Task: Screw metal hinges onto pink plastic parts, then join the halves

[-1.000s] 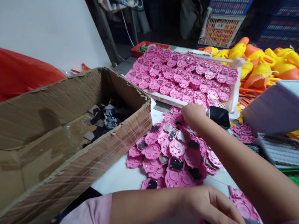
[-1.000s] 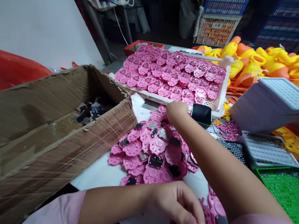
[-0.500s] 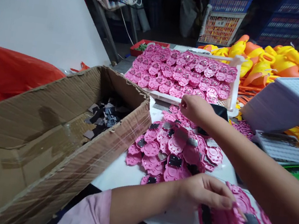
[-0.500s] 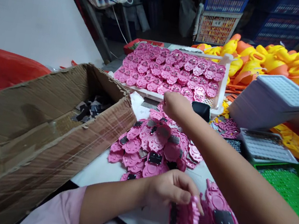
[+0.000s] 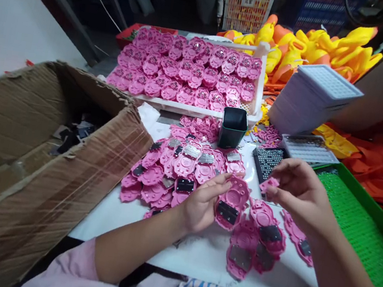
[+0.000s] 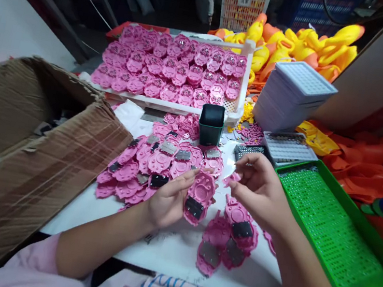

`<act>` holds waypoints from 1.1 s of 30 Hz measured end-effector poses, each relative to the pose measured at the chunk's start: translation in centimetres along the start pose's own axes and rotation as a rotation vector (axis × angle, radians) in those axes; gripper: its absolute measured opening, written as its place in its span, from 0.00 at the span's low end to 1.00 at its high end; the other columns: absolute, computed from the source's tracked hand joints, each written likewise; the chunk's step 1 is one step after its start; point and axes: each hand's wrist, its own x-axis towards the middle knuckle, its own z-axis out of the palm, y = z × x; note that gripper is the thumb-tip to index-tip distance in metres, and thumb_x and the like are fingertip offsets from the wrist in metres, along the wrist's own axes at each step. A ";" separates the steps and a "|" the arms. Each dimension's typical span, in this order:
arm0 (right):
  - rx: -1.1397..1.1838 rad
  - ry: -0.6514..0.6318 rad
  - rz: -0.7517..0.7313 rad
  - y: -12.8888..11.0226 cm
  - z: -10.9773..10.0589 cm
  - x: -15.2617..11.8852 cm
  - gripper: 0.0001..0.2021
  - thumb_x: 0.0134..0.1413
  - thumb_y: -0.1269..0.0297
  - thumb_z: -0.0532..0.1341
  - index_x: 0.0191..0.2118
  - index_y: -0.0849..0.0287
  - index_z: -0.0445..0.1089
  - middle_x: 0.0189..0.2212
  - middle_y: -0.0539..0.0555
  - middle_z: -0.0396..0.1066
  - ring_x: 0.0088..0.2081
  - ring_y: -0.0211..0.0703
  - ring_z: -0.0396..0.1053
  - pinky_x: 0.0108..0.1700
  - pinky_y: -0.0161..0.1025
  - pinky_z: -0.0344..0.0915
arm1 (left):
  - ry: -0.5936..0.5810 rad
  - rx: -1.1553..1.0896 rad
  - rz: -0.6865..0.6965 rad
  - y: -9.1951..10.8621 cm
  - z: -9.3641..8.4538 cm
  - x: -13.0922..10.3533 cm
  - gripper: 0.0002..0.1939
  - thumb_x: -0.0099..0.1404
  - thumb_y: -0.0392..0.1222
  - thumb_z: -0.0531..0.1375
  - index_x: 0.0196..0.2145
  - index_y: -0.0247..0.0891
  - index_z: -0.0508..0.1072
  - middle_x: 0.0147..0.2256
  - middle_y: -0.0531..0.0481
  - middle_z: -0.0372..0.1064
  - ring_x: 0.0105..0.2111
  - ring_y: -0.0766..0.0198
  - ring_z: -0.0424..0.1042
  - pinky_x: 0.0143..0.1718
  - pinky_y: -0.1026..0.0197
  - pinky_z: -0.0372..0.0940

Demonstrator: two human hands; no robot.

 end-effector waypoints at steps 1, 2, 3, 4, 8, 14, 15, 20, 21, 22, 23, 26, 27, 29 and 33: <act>0.028 0.021 0.012 0.5 -0.2 -0.7 0.10 0.50 0.68 0.64 0.39 0.55 0.65 0.25 0.47 0.64 0.23 0.32 0.63 0.22 0.29 0.64 | 0.012 -0.002 -0.005 -0.1 0.0 0.0 0.21 0.53 0.38 0.65 0.45 0.34 0.71 0.34 0.49 0.72 0.32 0.67 0.71 0.37 0.65 0.64; 0.039 0.038 0.022 1.0 -0.3 -1.4 0.10 0.52 0.67 0.63 0.41 0.55 0.66 0.26 0.47 0.65 0.23 0.32 0.65 0.23 0.30 0.65 | 0.023 0.002 -0.010 -0.1 0.0 -0.1 0.22 0.53 0.37 0.65 0.47 0.34 0.71 0.34 0.49 0.72 0.32 0.66 0.70 0.37 0.64 0.64; 0.033 0.059 0.028 1.4 -0.3 -2.0 0.09 0.53 0.66 0.62 0.42 0.55 0.68 0.26 0.48 0.67 0.25 0.33 0.66 0.24 0.30 0.67 | 0.029 0.016 -0.020 -0.2 0.1 -0.2 0.23 0.53 0.36 0.65 0.48 0.35 0.70 0.35 0.48 0.72 0.32 0.66 0.70 0.37 0.64 0.64; 0.014 0.074 0.029 1.6 -0.2 -2.4 0.08 0.54 0.66 0.62 0.41 0.56 0.69 0.27 0.50 0.69 0.26 0.34 0.68 0.26 0.31 0.68 | 0.030 0.037 -0.030 -0.3 0.1 -0.3 0.24 0.54 0.36 0.64 0.50 0.35 0.68 0.36 0.48 0.72 0.32 0.66 0.71 0.37 0.64 0.64; -0.145 0.055 -0.015 2.0 0.1 -3.2 0.08 0.55 0.66 0.62 0.42 0.56 0.69 0.32 0.52 0.73 0.31 0.37 0.71 0.31 0.33 0.70 | 0.022 0.163 -0.052 -0.5 0.4 -0.6 0.28 0.57 0.36 0.62 0.56 0.37 0.63 0.40 0.46 0.72 0.36 0.64 0.71 0.39 0.65 0.63; -0.494 -0.003 -0.326 2.3 -0.1 -2.7 0.07 0.57 0.71 0.59 0.42 0.58 0.68 0.34 0.54 0.73 0.35 0.38 0.72 0.38 0.36 0.70 | -0.032 0.250 -0.078 -0.5 0.7 -0.8 0.29 0.57 0.37 0.62 0.57 0.38 0.61 0.43 0.44 0.71 0.40 0.59 0.72 0.42 0.60 0.62; -0.523 -0.011 -0.374 2.3 -0.1 -2.7 0.07 0.57 0.71 0.59 0.41 0.57 0.68 0.34 0.54 0.73 0.35 0.38 0.71 0.38 0.36 0.70 | -0.043 0.242 -0.089 -0.5 0.7 -0.9 0.28 0.57 0.37 0.62 0.55 0.38 0.62 0.43 0.44 0.71 0.40 0.60 0.72 0.43 0.60 0.62; -0.579 0.014 -0.426 2.2 0.3 -2.6 0.07 0.56 0.70 0.60 0.42 0.57 0.69 0.33 0.54 0.68 0.35 0.38 0.69 0.36 0.34 0.69 | -0.090 0.185 -0.107 -0.4 0.9 -0.9 0.16 0.58 0.35 0.61 0.46 0.38 0.69 0.43 0.46 0.70 0.39 0.65 0.70 0.43 0.64 0.62; -0.580 0.015 -0.423 2.3 0.4 -2.6 0.08 0.56 0.70 0.60 0.42 0.57 0.69 0.33 0.54 0.68 0.34 0.38 0.69 0.36 0.34 0.69 | -0.100 0.187 -0.112 -0.4 0.9 -0.9 0.17 0.59 0.35 0.61 0.47 0.38 0.69 0.44 0.46 0.70 0.41 0.64 0.70 0.44 0.63 0.62; -0.580 0.014 -0.418 2.3 0.5 -2.6 0.08 0.56 0.70 0.60 0.42 0.57 0.69 0.33 0.54 0.67 0.34 0.38 0.69 0.35 0.34 0.69 | -0.110 0.192 -0.116 -0.4 1.0 -0.9 0.17 0.59 0.36 0.60 0.47 0.38 0.69 0.45 0.46 0.69 0.43 0.62 0.70 0.46 0.61 0.61; -0.578 0.013 -0.412 2.4 0.5 -2.6 0.08 0.56 0.70 0.60 0.42 0.57 0.69 0.33 0.54 0.68 0.34 0.38 0.69 0.35 0.35 0.69 | -0.117 0.196 -0.119 -0.4 1.0 -0.9 0.18 0.59 0.36 0.60 0.48 0.39 0.69 0.46 0.45 0.69 0.45 0.60 0.69 0.47 0.59 0.61; -0.562 0.014 -0.384 2.6 0.6 -2.7 0.07 0.56 0.71 0.59 0.40 0.56 0.69 0.33 0.53 0.69 0.34 0.38 0.69 0.35 0.35 0.68 | -0.119 0.207 -0.120 -0.4 1.1 -1.0 0.19 0.59 0.36 0.60 0.49 0.39 0.68 0.46 0.44 0.68 0.47 0.57 0.68 0.50 0.56 0.60; -0.559 0.015 -0.379 2.7 0.6 -2.7 0.07 0.55 0.72 0.59 0.40 0.56 0.68 0.33 0.53 0.69 0.34 0.39 0.68 0.36 0.36 0.67 | -0.112 0.212 -0.120 -0.4 1.1 -1.0 0.18 0.59 0.36 0.60 0.48 0.38 0.69 0.46 0.44 0.68 0.47 0.57 0.68 0.50 0.56 0.60; -0.587 0.001 -0.374 2.7 0.5 -2.7 0.09 0.54 0.73 0.57 0.42 0.57 0.67 0.32 0.53 0.68 0.33 0.39 0.67 0.35 0.37 0.66 | -0.088 0.220 -0.123 -0.4 1.1 -0.9 0.19 0.58 0.37 0.61 0.48 0.38 0.69 0.44 0.44 0.69 0.45 0.57 0.69 0.49 0.56 0.60; -0.734 -0.087 -0.386 2.1 0.0 -2.5 0.15 0.55 0.74 0.54 0.48 0.57 0.66 0.30 0.54 0.65 0.31 0.42 0.64 0.31 0.38 0.65 | -0.045 0.203 -0.110 -0.3 1.1 -0.8 0.19 0.57 0.37 0.62 0.47 0.37 0.68 0.31 0.51 0.69 0.32 0.65 0.69 0.40 0.63 0.61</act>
